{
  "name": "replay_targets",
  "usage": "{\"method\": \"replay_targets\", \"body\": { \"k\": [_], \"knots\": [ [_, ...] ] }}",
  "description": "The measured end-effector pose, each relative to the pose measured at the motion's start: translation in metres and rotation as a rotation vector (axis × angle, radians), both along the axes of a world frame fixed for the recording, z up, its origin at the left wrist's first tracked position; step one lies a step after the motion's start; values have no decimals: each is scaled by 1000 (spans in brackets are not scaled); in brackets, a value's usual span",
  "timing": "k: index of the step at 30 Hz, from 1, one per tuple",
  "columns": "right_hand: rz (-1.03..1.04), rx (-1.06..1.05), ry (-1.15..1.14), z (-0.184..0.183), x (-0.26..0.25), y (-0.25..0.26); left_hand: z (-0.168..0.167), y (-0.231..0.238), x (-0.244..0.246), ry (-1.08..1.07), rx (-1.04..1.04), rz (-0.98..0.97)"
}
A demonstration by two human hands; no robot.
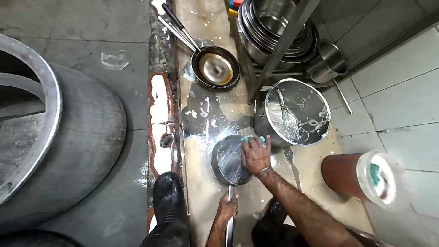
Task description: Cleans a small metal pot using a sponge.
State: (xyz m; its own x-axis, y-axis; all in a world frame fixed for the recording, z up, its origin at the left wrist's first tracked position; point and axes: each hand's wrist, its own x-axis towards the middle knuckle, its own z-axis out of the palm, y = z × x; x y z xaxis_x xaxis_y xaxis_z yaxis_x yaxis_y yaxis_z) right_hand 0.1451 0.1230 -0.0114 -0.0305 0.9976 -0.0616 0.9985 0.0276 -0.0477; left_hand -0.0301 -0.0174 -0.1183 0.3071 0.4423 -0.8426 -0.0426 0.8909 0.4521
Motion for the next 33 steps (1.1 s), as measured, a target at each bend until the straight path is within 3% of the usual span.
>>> {"method": "replay_targets", "body": {
  "k": [3, 6, 10, 13, 15, 17, 21, 26, 33],
  "knots": [
    [-296, -384, 31, 35, 18, 28, 3, 2, 2, 15, -9, -39],
    [-360, -539, 248, 34, 64, 36, 8, 4, 4, 26, -29, -76],
    [-346, -413, 715, 9, 113, 16, 10, 10, 3, 30, -55, -181],
    [-441, -221, 943, 3, 119, -2, 13, 18, 0, -1, -83, -206],
    [-506, -42, 950, 11, 105, -14, 20, 24, -3, -32, -137, -210],
    [-524, 108, 812, 18, 84, -16, 27, 28, -3, -67, -200, -204],
    [-251, 313, 555, -10, 39, -25, 25, 24, 1, -118, -285, -134],
    [-96, 253, 353, -22, 5, -24, 25, 23, -3, -107, -275, -99],
    [-83, -137, 644, 5, 4, 38, 13, 18, 0, 172, -199, -262]
  ]
}}
